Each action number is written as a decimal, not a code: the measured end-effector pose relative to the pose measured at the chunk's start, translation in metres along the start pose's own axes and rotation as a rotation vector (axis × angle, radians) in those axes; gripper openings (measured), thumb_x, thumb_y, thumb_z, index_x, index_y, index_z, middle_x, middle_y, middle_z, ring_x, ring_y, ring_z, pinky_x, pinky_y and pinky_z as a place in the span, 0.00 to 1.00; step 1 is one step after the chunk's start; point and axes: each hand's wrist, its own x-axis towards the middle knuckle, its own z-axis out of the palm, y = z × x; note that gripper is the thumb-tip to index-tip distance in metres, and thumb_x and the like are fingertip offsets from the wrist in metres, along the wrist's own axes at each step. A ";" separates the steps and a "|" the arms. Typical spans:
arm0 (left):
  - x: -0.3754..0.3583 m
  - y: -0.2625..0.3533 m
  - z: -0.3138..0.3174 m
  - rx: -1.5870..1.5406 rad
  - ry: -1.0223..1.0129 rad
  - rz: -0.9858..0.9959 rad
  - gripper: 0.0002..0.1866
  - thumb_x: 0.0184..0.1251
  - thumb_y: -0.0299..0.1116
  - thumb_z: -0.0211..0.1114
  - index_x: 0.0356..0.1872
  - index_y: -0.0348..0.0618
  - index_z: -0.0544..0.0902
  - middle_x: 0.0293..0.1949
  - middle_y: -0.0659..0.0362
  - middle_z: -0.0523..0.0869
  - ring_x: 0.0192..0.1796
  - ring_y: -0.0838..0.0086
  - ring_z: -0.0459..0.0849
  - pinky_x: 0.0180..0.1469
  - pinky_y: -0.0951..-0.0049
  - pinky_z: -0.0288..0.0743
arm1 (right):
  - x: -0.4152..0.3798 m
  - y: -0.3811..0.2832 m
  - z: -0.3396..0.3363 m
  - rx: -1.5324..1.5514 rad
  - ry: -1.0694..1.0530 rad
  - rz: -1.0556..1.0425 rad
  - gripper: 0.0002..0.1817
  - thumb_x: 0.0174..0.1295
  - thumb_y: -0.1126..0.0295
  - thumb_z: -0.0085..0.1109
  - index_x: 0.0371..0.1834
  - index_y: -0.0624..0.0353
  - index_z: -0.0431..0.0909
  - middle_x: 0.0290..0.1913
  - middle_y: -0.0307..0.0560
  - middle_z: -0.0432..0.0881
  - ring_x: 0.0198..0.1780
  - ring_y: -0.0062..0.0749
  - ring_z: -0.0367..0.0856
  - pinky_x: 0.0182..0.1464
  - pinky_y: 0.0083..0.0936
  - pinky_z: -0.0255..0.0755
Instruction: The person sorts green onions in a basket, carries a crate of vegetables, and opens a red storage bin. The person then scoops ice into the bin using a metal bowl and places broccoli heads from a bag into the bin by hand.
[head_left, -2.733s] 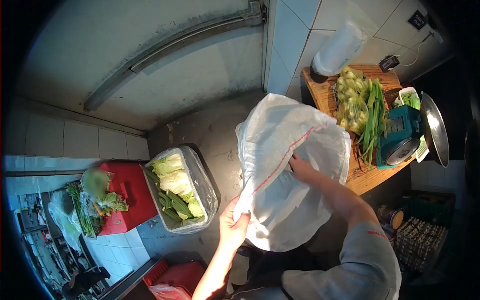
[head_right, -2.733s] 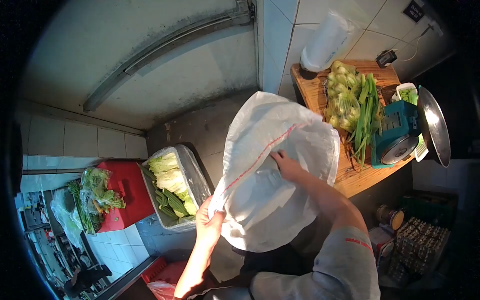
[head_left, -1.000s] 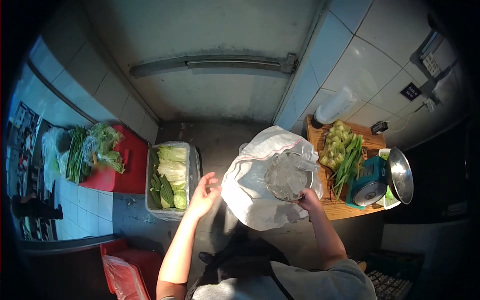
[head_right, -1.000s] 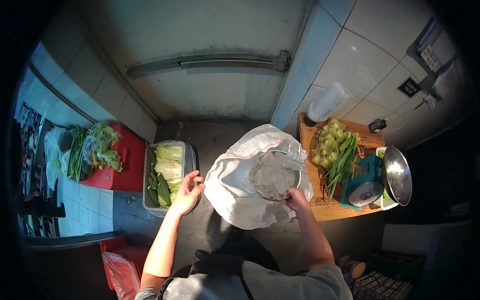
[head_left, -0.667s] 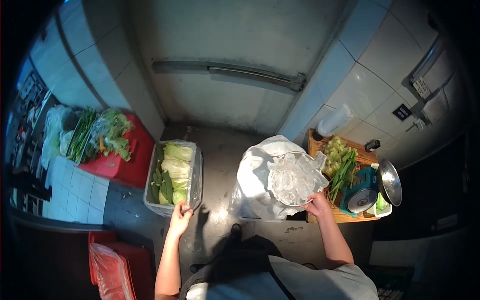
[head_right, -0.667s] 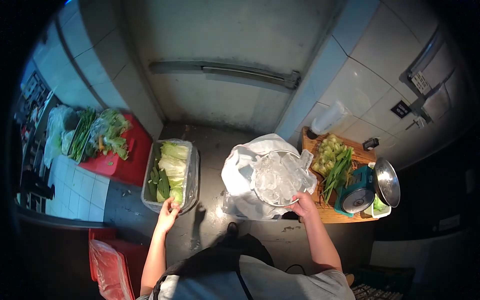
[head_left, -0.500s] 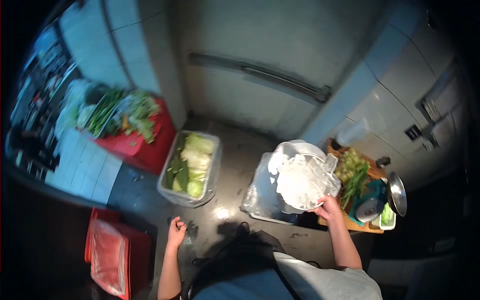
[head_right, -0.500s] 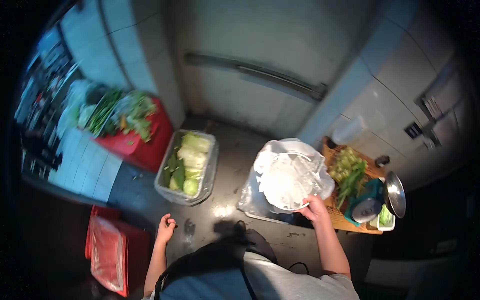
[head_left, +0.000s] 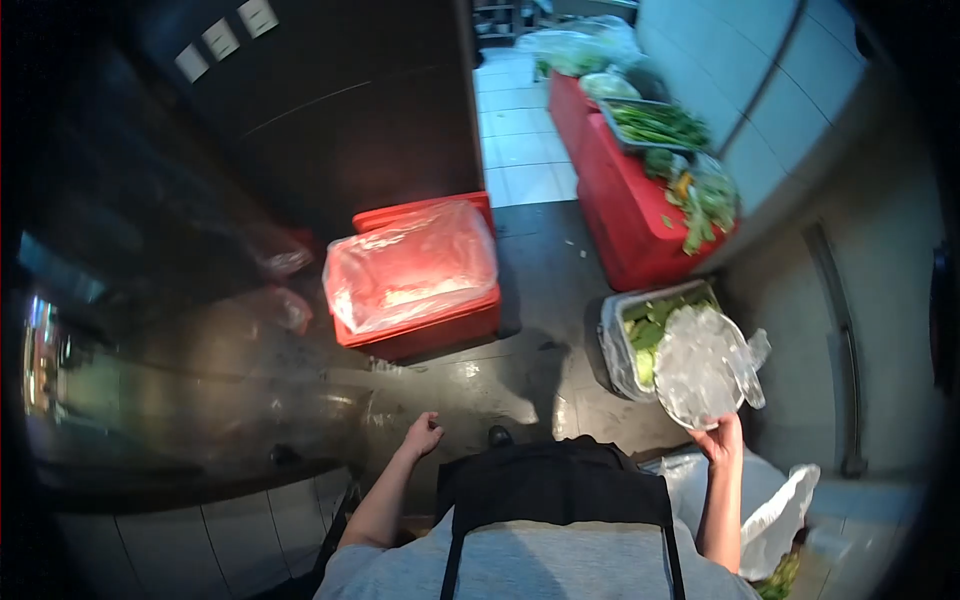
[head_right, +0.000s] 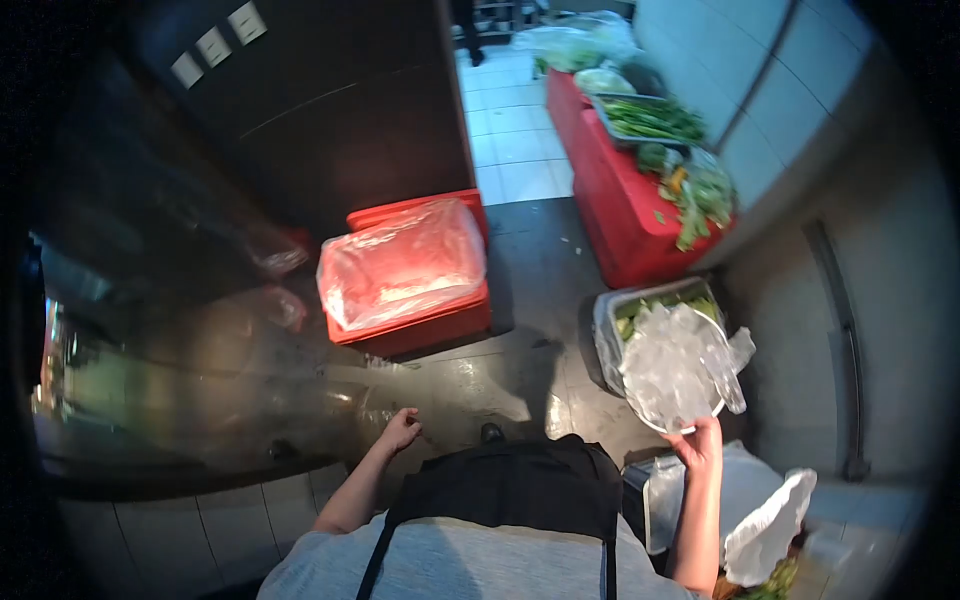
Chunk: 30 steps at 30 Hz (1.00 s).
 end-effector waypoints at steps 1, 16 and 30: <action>0.002 -0.014 -0.005 -0.024 0.067 0.032 0.25 0.56 0.33 0.59 0.56 0.40 0.69 0.43 0.51 0.81 0.45 0.65 0.80 0.51 0.68 0.72 | 0.022 0.009 0.028 -0.095 -0.048 0.026 0.27 0.39 0.82 0.41 0.50 0.71 0.64 0.45 0.56 0.72 0.46 0.53 0.75 0.44 0.55 0.76; -0.046 -0.056 -0.046 -0.562 0.378 -0.330 0.18 0.62 0.31 0.57 0.52 0.36 0.70 0.36 0.56 0.80 0.35 0.77 0.79 0.38 0.76 0.75 | 0.403 0.297 0.431 -0.961 -0.681 -0.344 0.40 0.37 0.88 0.43 0.62 0.57 0.57 0.54 0.53 0.68 0.56 0.48 0.69 0.55 0.45 0.68; 0.015 0.038 -0.117 -0.747 0.425 -0.321 0.17 0.62 0.24 0.56 0.53 0.37 0.69 0.39 0.60 0.78 0.39 0.77 0.78 0.45 0.79 0.72 | 0.489 0.396 0.451 -1.631 -0.435 -0.684 0.32 0.47 0.84 0.47 0.59 0.48 0.63 0.64 0.56 0.57 0.56 0.55 0.66 0.54 0.39 0.68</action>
